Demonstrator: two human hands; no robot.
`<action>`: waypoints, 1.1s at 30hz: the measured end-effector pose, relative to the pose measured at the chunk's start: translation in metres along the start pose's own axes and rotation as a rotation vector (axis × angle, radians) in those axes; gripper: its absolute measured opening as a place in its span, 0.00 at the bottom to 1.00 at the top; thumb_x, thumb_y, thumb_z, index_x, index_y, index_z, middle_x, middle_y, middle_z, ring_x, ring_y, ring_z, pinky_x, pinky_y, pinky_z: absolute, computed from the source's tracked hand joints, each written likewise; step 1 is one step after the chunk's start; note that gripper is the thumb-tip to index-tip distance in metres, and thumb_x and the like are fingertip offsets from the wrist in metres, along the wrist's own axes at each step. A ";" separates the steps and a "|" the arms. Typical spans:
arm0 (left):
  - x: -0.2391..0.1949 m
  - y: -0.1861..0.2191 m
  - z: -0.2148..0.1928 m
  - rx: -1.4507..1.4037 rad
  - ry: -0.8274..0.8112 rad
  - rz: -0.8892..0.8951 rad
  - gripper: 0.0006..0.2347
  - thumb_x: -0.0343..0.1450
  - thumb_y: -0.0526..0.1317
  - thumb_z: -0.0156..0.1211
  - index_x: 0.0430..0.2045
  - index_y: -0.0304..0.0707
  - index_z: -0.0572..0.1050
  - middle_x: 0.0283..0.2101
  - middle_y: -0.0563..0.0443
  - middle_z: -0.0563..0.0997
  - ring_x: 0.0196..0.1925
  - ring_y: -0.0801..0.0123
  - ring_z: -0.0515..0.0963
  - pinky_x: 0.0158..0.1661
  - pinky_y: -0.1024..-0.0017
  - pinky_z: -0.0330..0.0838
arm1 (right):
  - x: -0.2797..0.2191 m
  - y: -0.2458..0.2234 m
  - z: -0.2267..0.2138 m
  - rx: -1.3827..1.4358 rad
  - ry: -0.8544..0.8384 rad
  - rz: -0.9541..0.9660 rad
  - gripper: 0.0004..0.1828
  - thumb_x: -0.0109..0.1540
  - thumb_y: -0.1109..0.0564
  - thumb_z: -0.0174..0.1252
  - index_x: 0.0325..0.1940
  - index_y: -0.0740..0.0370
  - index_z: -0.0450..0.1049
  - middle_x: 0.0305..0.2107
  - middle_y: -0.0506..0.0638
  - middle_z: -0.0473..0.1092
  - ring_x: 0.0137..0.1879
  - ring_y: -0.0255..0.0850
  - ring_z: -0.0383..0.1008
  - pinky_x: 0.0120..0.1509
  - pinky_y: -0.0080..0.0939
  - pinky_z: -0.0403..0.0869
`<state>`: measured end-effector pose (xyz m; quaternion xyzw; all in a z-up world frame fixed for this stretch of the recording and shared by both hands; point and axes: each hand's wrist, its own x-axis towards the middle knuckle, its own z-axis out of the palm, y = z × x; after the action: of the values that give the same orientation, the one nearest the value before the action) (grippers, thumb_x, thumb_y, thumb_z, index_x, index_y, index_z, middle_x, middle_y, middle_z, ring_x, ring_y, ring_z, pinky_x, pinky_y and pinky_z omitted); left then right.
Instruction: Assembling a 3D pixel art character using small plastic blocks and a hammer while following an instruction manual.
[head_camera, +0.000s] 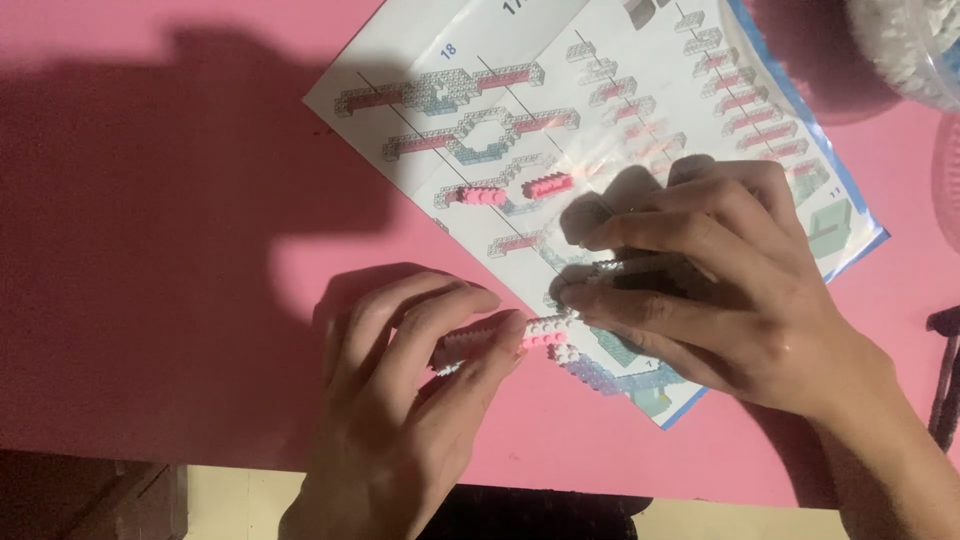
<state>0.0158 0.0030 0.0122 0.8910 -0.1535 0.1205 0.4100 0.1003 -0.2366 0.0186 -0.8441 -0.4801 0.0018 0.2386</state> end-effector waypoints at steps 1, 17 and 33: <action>0.000 0.001 0.000 -0.004 0.009 -0.008 0.09 0.73 0.23 0.72 0.42 0.29 0.79 0.46 0.41 0.80 0.50 0.50 0.76 0.50 0.55 0.71 | 0.000 -0.001 0.000 0.005 0.002 0.003 0.05 0.70 0.56 0.64 0.49 0.50 0.82 0.54 0.55 0.75 0.53 0.54 0.72 0.63 0.58 0.65; 0.002 0.002 0.003 0.024 0.020 -0.030 0.10 0.69 0.20 0.76 0.36 0.29 0.81 0.44 0.42 0.79 0.49 0.51 0.75 0.50 0.56 0.74 | -0.002 0.000 0.001 0.024 0.003 0.025 0.07 0.69 0.55 0.66 0.51 0.49 0.82 0.55 0.56 0.74 0.57 0.53 0.75 0.65 0.58 0.65; -0.004 -0.003 0.002 0.056 -0.073 -0.019 0.14 0.73 0.37 0.80 0.47 0.34 0.79 0.52 0.41 0.75 0.57 0.48 0.74 0.59 0.47 0.74 | 0.003 0.001 0.001 0.029 0.017 0.016 0.06 0.68 0.56 0.68 0.50 0.50 0.84 0.52 0.56 0.75 0.54 0.53 0.74 0.62 0.55 0.65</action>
<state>0.0136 0.0045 0.0076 0.9073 -0.1562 0.0882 0.3803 0.1025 -0.2343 0.0175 -0.8442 -0.4714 0.0035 0.2549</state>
